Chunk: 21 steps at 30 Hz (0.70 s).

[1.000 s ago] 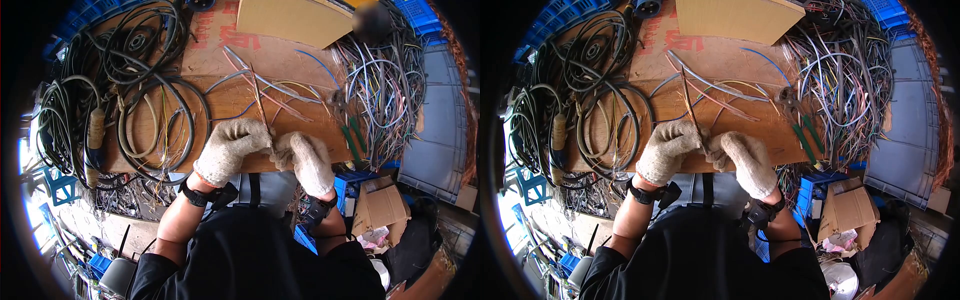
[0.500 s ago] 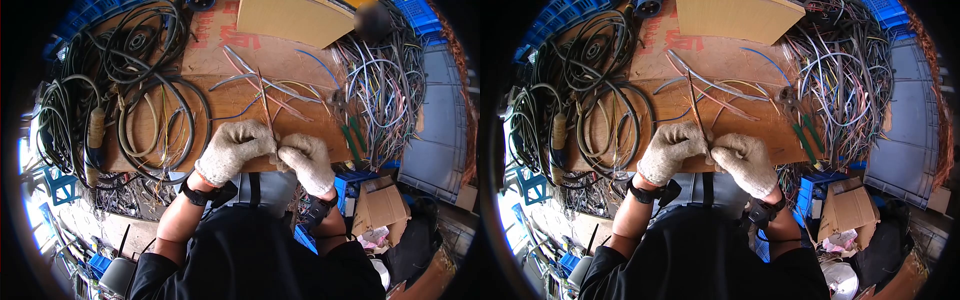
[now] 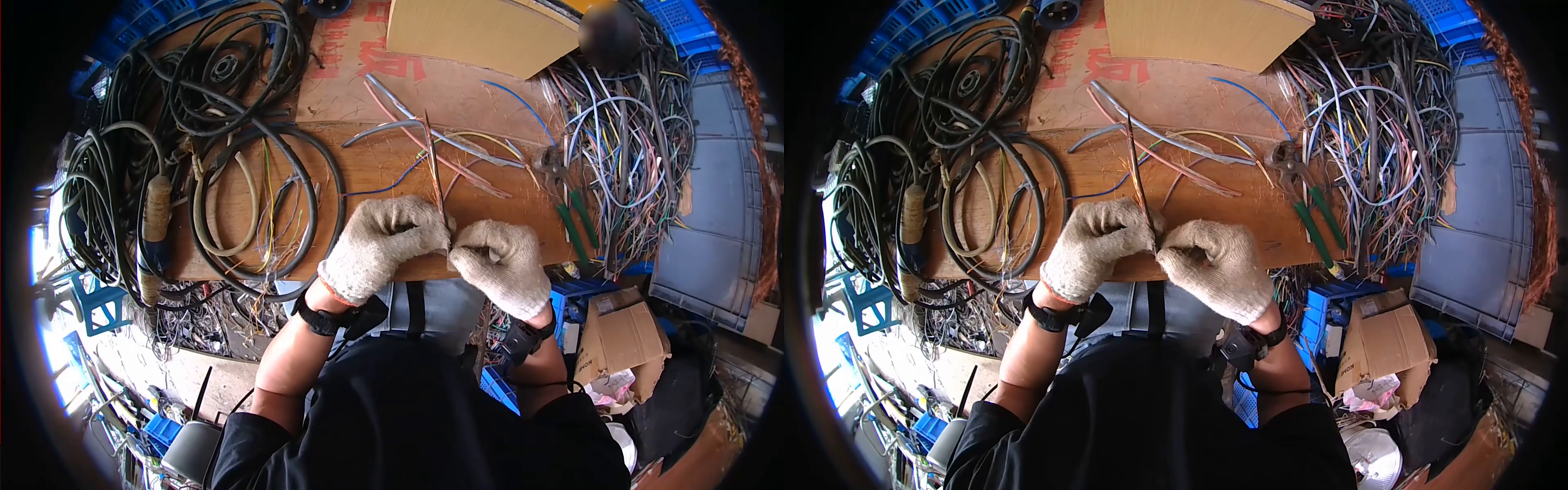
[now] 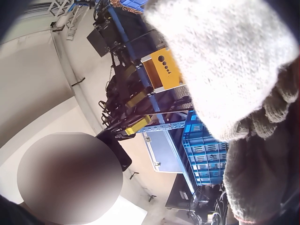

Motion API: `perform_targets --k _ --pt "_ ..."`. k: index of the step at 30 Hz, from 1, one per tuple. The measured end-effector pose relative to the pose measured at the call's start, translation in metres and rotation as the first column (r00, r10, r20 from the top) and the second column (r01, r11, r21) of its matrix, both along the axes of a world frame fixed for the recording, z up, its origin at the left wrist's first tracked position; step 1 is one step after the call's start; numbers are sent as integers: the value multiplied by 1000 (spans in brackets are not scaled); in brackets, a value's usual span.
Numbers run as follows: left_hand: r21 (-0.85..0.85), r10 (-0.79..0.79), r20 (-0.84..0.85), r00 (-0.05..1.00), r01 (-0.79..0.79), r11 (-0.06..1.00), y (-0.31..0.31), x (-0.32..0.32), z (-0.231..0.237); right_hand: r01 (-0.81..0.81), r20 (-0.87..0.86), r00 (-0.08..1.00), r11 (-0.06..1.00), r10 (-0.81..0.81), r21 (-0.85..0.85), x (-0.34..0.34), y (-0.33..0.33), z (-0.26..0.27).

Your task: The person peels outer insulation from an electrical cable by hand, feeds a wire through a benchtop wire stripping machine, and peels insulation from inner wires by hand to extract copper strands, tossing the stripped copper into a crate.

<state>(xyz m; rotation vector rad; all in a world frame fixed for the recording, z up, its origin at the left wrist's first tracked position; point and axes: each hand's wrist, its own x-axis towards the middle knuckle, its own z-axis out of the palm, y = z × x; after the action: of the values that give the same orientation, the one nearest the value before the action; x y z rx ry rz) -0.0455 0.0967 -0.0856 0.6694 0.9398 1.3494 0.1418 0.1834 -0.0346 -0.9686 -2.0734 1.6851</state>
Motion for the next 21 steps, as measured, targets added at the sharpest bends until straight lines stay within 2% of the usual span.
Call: perform_targets --k 2,4,5,7,11,14,16,17,19,21 --pt "-9 -3 -33 999 2 1000 0 0 3 16 7 1000 1000 -16 -23 1 0 -2" --pt "-8 -11 -79 997 10 1000 0 0 7 -22 23 1000 980 18 196 1 0 -3" --pt "-8 -11 -79 997 10 1000 0 0 7 -22 23 1000 980 18 196 1 1 -4" --pt "5 -25 -131 991 26 1000 0 0 7 -53 73 997 944 31 326 1 1 -4" --pt "-1 -28 -165 986 29 1000 0 1 8 -101 98 993 931 71 351 1 4 -2" --pt "-45 -35 -78 996 32 998 -1 1 10 -110 103 991 939 81 327 1 3 -1" --pt "-44 -26 -63 998 23 999 -1 0 7 -51 23 999 993 49 104 2 2 -4" --pt "-44 -26 -63 998 23 999 -1 0 7 -52 23 999 993 50 104 2 1 -4" --pt "-53 -15 18 1000 16 998 -1 -1 6 16 -7 1000 999 -16 -30 0 -2 -3" --pt "-60 -15 35 999 17 998 -1 0 4 4 -19 1000 1000 -4 -17 1 -2 -6"
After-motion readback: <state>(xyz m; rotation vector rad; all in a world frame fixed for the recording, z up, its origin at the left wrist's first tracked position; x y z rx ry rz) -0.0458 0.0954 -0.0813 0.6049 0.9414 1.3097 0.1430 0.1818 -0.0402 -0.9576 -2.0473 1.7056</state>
